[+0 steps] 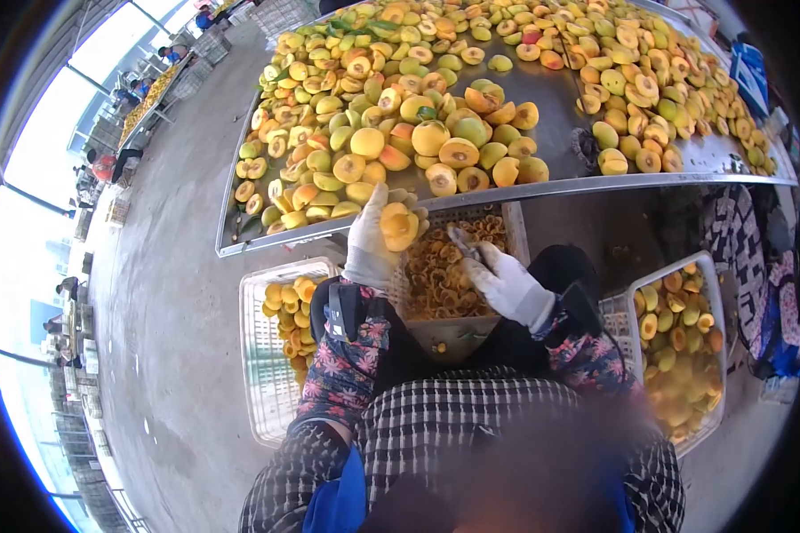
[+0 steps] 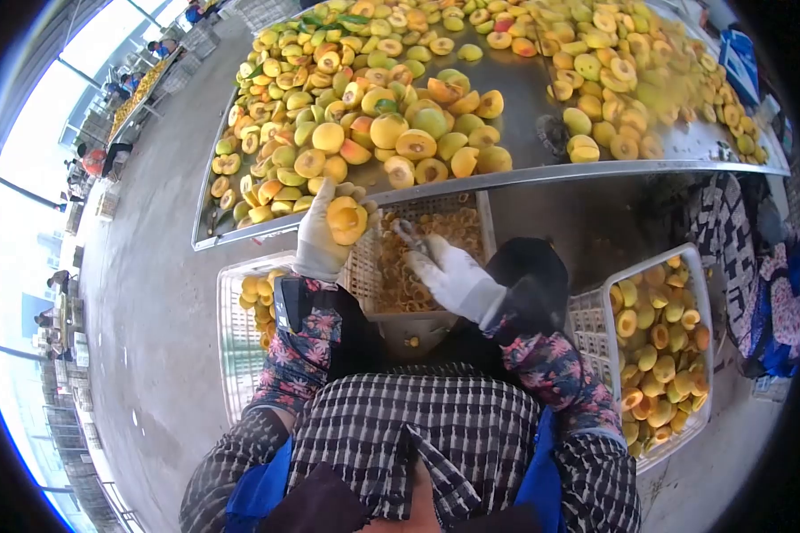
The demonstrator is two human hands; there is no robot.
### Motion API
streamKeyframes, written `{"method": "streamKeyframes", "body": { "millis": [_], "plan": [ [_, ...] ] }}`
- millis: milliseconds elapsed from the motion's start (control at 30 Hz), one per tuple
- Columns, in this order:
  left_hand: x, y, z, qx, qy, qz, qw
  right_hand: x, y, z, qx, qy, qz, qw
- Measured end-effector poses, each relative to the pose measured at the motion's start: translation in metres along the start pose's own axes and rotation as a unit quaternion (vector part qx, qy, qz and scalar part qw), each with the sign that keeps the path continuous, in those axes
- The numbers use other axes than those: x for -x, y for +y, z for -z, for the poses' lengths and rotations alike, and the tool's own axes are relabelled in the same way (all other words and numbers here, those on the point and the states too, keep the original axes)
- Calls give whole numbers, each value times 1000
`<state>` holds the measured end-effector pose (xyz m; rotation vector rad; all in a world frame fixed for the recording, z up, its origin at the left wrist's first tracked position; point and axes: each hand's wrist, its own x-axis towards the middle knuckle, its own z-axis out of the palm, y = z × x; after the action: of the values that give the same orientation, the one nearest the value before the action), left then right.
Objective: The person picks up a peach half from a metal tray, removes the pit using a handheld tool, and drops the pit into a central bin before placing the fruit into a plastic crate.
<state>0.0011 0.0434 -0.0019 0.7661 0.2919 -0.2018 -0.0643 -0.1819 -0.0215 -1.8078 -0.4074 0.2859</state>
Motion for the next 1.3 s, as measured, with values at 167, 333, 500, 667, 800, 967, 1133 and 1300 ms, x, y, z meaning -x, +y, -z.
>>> {"method": "streamKeyframes", "body": {
  "millis": [167,333,500,667,800,967,1133,1300],
  "plan": [
    [14,23,22,-316,5,-195,928,-7,-11,4,113,67,71,989],
    [34,112,63,-737,274,-447,426,11,11,34,-41,56,-100,993],
    [-7,65,5,-609,71,-270,742,9,15,33,-120,85,-46,988],
    [-65,-2,-31,-778,4,-217,589,10,11,30,-69,77,-15,995],
    [-76,-24,-43,-779,47,-180,598,11,14,26,-62,83,-11,995],
    [-86,-20,-31,-734,6,-193,651,6,12,20,-95,53,-41,993],
    [-57,-18,-34,-185,-77,-150,968,-4,17,15,97,114,146,978],
    [-17,-35,-42,60,-153,-105,981,-12,-23,13,246,161,260,920]
  ]
}}
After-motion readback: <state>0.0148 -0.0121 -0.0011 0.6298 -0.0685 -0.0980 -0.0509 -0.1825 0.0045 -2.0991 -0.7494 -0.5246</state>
